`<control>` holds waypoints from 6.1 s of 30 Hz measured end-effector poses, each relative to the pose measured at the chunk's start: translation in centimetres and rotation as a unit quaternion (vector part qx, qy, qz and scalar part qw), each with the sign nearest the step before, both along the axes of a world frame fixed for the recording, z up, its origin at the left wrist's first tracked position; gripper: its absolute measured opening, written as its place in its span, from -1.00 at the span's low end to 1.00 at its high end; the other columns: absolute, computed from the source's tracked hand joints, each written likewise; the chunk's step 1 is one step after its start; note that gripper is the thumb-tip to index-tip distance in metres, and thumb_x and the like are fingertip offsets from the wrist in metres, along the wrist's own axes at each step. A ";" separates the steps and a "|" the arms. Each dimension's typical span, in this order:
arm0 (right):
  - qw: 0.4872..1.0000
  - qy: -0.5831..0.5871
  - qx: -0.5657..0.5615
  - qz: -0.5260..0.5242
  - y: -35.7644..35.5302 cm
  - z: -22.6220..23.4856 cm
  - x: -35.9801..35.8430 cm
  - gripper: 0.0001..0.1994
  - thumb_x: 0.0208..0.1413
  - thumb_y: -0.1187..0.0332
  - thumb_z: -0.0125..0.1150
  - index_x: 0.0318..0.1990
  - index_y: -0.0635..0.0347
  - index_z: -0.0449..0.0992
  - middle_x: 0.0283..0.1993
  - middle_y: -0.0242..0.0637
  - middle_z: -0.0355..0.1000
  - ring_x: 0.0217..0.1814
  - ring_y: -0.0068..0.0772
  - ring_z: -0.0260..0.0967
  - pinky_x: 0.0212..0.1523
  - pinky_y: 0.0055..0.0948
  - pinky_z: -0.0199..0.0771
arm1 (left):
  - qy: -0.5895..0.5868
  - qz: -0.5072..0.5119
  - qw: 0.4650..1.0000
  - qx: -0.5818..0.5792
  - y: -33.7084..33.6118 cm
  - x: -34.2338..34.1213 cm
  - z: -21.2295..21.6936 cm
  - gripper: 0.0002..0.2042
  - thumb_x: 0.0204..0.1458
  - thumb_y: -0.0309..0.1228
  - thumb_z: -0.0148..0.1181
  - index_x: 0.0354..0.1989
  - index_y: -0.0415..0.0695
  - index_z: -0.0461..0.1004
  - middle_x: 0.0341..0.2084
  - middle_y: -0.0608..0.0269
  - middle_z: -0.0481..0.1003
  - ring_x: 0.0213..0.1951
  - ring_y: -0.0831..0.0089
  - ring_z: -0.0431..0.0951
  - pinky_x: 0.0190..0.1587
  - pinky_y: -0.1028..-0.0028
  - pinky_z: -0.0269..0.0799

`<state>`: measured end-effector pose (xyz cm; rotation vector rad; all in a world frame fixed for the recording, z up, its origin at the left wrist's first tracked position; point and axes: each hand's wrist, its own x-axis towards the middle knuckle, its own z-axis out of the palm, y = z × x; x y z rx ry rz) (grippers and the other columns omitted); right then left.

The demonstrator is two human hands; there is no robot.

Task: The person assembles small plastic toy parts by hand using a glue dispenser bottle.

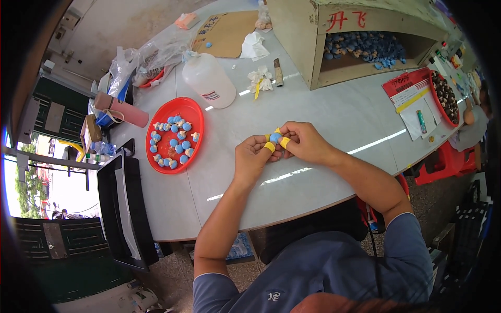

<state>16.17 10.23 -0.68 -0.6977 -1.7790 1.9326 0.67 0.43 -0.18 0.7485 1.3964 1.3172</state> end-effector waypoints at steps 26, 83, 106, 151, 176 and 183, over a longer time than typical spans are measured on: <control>0.999 0.008 -0.040 0.000 0.2 -0.1 0.0 -0.80 0.19 0.57 0.03 -0.05 0.44 0.43 -0.26 -0.20 0.51 -0.29 -0.51 0.52 -0.26 -0.55 0.58 | 0.056 0.000 0.998 0.024 0.0 0.5 -0.5 -0.72 0.19 -0.53 0.05 0.00 -0.49 0.34 -0.28 0.03 0.55 -0.29 0.43 0.61 -0.20 0.53 0.56; 0.994 0.021 0.067 -0.085 0.8 -0.8 0.3 -0.77 0.23 0.55 0.02 0.02 0.40 0.39 -0.19 -0.23 0.43 -0.24 -0.52 0.45 -0.22 -0.50 0.58 | -0.284 0.302 0.896 0.161 0.5 -6.5 -0.3 -0.71 0.27 -0.28 -0.02 -0.07 -0.31 0.34 -0.18 0.12 0.48 -0.18 0.42 0.53 -0.14 0.53 0.53; 0.684 -0.348 0.397 -0.503 21.3 1.3 13.3 -0.58 -0.10 0.43 0.27 -0.01 0.24 0.42 0.04 -0.01 0.31 0.11 0.05 0.31 -0.03 -0.15 0.45 | -0.190 0.101 0.975 0.051 0.1 -1.5 0.1 -0.63 0.30 -0.16 -0.15 -0.02 -0.25 0.37 -0.34 0.16 0.49 -0.34 0.40 0.53 -0.24 0.48 0.48; 0.942 -0.058 0.287 -0.166 -1.4 1.2 3.6 -0.64 -0.06 0.58 0.25 -0.07 0.24 0.36 -0.21 -0.27 0.36 -0.28 -0.38 0.40 -0.27 -0.43 0.44 | -0.023 -0.058 0.994 0.087 -0.6 1.8 -1.1 -0.53 0.05 -0.49 0.27 0.08 -0.37 0.21 -0.15 0.06 0.46 -0.16 0.43 0.53 -0.04 0.48 0.48; 0.506 -0.359 0.273 -0.735 4.4 -3.2 35.2 -0.36 -0.03 0.24 0.38 0.15 0.33 0.23 0.21 0.05 0.14 0.30 0.04 0.06 0.29 -0.10 0.07 | -0.126 -0.058 0.990 -0.032 -0.9 0.5 0.4 -0.74 0.11 -0.54 -0.03 -0.04 -0.30 0.41 -0.25 0.09 0.53 -0.41 0.56 0.49 -0.45 0.66 0.31; 0.521 -0.275 0.333 -0.736 6.3 -5.2 34.5 -0.64 0.10 0.27 0.31 -0.07 0.32 0.41 -0.02 -0.06 0.43 0.06 -0.17 0.38 0.07 -0.28 0.35 | -0.103 -0.086 0.990 -0.045 -0.7 1.2 0.7 -0.74 0.13 -0.51 -0.02 -0.03 -0.32 0.42 -0.26 0.13 0.53 -0.38 0.55 0.50 -0.37 0.63 0.38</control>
